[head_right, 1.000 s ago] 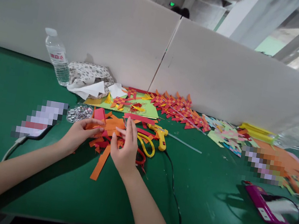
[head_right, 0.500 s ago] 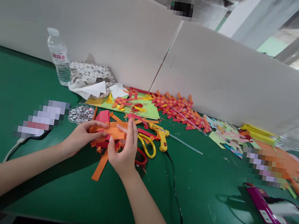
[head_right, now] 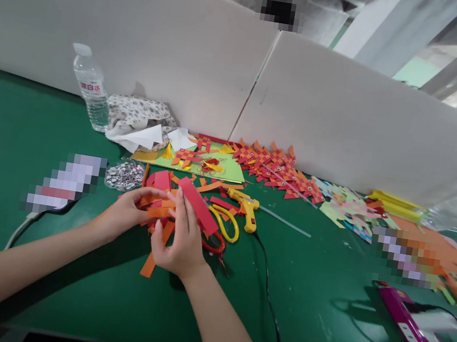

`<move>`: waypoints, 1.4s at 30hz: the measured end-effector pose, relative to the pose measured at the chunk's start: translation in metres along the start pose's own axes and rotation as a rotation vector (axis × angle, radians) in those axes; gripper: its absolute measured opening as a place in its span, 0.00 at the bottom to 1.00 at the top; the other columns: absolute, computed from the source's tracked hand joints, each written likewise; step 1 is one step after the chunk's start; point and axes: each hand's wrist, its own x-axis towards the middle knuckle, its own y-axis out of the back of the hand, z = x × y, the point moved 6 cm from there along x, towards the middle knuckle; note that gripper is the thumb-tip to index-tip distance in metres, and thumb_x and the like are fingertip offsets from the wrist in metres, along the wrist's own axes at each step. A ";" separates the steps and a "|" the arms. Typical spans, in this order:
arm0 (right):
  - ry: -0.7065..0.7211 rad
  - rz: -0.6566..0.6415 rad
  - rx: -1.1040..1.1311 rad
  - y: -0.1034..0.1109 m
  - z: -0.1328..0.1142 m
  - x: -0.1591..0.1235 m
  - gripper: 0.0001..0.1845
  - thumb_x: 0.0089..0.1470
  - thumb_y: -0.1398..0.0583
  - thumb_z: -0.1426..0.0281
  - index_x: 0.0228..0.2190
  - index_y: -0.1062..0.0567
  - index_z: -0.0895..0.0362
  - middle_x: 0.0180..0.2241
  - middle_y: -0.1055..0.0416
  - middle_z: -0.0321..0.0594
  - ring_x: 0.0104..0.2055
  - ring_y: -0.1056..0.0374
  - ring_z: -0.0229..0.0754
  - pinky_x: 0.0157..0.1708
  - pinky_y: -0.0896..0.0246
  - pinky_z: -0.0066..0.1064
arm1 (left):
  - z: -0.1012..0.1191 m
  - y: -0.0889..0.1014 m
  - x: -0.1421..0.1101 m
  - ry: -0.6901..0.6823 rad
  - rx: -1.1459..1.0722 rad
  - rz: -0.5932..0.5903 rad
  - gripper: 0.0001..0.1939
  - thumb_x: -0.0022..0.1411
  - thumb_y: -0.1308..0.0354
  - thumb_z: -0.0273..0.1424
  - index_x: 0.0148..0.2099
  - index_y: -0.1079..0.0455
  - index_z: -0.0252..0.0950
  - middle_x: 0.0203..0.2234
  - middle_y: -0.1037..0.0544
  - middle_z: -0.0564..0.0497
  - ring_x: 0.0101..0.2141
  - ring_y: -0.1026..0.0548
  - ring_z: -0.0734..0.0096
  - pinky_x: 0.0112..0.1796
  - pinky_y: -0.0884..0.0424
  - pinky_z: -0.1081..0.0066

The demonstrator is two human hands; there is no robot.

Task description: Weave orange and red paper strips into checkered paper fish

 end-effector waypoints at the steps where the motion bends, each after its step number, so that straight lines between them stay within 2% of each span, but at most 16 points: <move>1: 0.000 -0.010 0.008 0.000 -0.001 0.000 0.42 0.52 0.47 0.76 0.62 0.62 0.54 0.60 0.49 0.52 0.56 0.40 0.50 0.42 0.28 0.40 | 0.000 -0.002 -0.001 -0.003 -0.030 -0.020 0.21 0.41 0.34 0.27 0.41 0.31 0.36 0.45 0.26 0.44 0.35 0.23 0.66 0.33 0.26 0.70; 5: 0.000 -0.024 0.042 0.000 -0.004 0.001 0.42 0.51 0.47 0.76 0.62 0.61 0.54 0.62 0.54 0.50 0.58 0.42 0.50 0.45 0.29 0.41 | 0.001 -0.012 -0.004 0.014 -0.129 -0.112 0.24 0.41 0.34 0.27 0.44 0.33 0.38 0.45 0.26 0.45 0.38 0.23 0.63 0.36 0.26 0.66; 8: -0.018 -0.027 0.071 0.000 -0.003 0.001 0.40 0.52 0.48 0.75 0.62 0.60 0.53 0.63 0.54 0.49 0.58 0.42 0.49 0.44 0.29 0.41 | 0.004 -0.010 -0.004 -0.015 -0.104 -0.099 0.21 0.45 0.35 0.30 0.43 0.33 0.38 0.43 0.25 0.45 0.39 0.24 0.64 0.38 0.26 0.67; 10: -0.041 0.012 0.082 0.002 -0.001 0.002 0.37 0.54 0.48 0.74 0.62 0.57 0.53 0.61 0.49 0.50 0.54 0.37 0.48 0.42 0.28 0.39 | 0.005 -0.006 -0.003 -0.041 -0.073 -0.062 0.18 0.47 0.36 0.33 0.42 0.32 0.37 0.43 0.25 0.46 0.40 0.25 0.64 0.39 0.27 0.68; 13: -0.164 0.173 0.081 0.012 0.011 0.002 0.30 0.53 0.44 0.70 0.57 0.43 0.54 0.48 0.31 0.49 0.41 0.29 0.43 0.35 0.28 0.34 | 0.002 0.001 0.000 -0.032 -0.054 0.002 0.17 0.47 0.35 0.34 0.41 0.31 0.36 0.42 0.26 0.47 0.38 0.25 0.68 0.38 0.28 0.69; 15: -0.309 0.323 0.061 0.023 0.024 0.001 0.21 0.50 0.40 0.67 0.47 0.30 0.57 0.34 0.26 0.43 0.31 0.30 0.40 0.30 0.29 0.32 | -0.002 0.005 0.003 -0.014 -0.046 0.042 0.19 0.46 0.34 0.35 0.41 0.31 0.36 0.41 0.26 0.48 0.35 0.25 0.70 0.37 0.28 0.70; 17: -0.474 0.467 0.040 0.035 0.038 -0.002 0.13 0.47 0.37 0.64 0.34 0.25 0.59 0.26 0.29 0.40 0.26 0.33 0.37 0.27 0.32 0.31 | -0.005 0.008 0.004 -0.004 -0.029 0.066 0.19 0.46 0.34 0.36 0.41 0.30 0.36 0.39 0.25 0.49 0.33 0.25 0.71 0.35 0.27 0.71; 18: -0.538 0.528 0.072 0.040 0.044 -0.002 0.13 0.46 0.37 0.62 0.31 0.24 0.60 0.26 0.30 0.39 0.25 0.34 0.36 0.27 0.34 0.30 | -0.005 0.009 0.005 -0.008 -0.015 0.074 0.19 0.46 0.35 0.36 0.42 0.30 0.36 0.39 0.25 0.49 0.33 0.25 0.71 0.35 0.28 0.71; 22: -0.705 0.683 0.252 0.051 0.061 -0.002 0.17 0.43 0.36 0.59 0.26 0.26 0.61 0.23 0.33 0.36 0.23 0.38 0.33 0.22 0.41 0.25 | -0.006 0.012 0.006 -0.031 0.014 0.105 0.19 0.45 0.34 0.38 0.41 0.29 0.37 0.39 0.25 0.50 0.34 0.25 0.70 0.35 0.28 0.72; 25: -0.765 0.734 0.310 0.054 0.068 -0.002 0.18 0.42 0.36 0.58 0.27 0.26 0.61 0.20 0.35 0.33 0.21 0.40 0.32 0.20 0.44 0.24 | -0.005 0.013 0.006 -0.035 0.000 0.115 0.20 0.44 0.34 0.38 0.40 0.29 0.37 0.40 0.24 0.50 0.36 0.25 0.69 0.35 0.28 0.72; 29: -0.749 0.746 0.317 0.058 0.071 -0.001 0.19 0.45 0.37 0.58 0.34 0.27 0.61 0.15 0.41 0.27 0.15 0.45 0.30 0.16 0.47 0.23 | -0.006 0.014 0.006 -0.031 0.006 0.131 0.19 0.45 0.34 0.37 0.40 0.28 0.37 0.41 0.25 0.49 0.37 0.25 0.69 0.36 0.28 0.72; 32: -0.666 0.767 0.279 0.062 0.066 0.001 0.17 0.47 0.38 0.60 0.35 0.30 0.60 0.22 0.34 0.32 0.15 0.41 0.29 0.18 0.42 0.24 | -0.007 0.015 0.007 -0.037 -0.001 0.127 0.20 0.45 0.34 0.37 0.41 0.29 0.37 0.43 0.25 0.48 0.37 0.25 0.69 0.37 0.28 0.71; 34: -0.610 0.728 0.303 0.059 0.062 0.004 0.16 0.49 0.39 0.61 0.36 0.31 0.59 0.28 0.30 0.36 0.19 0.35 0.32 0.24 0.35 0.27 | -0.008 0.015 0.007 -0.044 0.011 0.113 0.20 0.46 0.35 0.37 0.42 0.29 0.37 0.43 0.25 0.48 0.36 0.25 0.70 0.37 0.28 0.71; 37: -0.562 0.567 0.366 0.045 0.055 0.008 0.13 0.51 0.40 0.62 0.35 0.31 0.58 0.28 0.30 0.37 0.26 0.30 0.36 0.30 0.32 0.31 | -0.009 0.014 0.007 -0.040 0.029 0.104 0.20 0.46 0.35 0.38 0.42 0.29 0.37 0.40 0.25 0.49 0.34 0.25 0.70 0.35 0.27 0.72; 42: -0.499 0.235 0.281 0.022 0.041 0.010 0.10 0.53 0.42 0.62 0.30 0.28 0.56 0.25 0.33 0.35 0.24 0.35 0.34 0.25 0.36 0.27 | -0.004 0.015 0.006 -0.059 0.016 0.133 0.18 0.46 0.35 0.37 0.41 0.29 0.38 0.41 0.24 0.48 0.37 0.25 0.68 0.36 0.27 0.70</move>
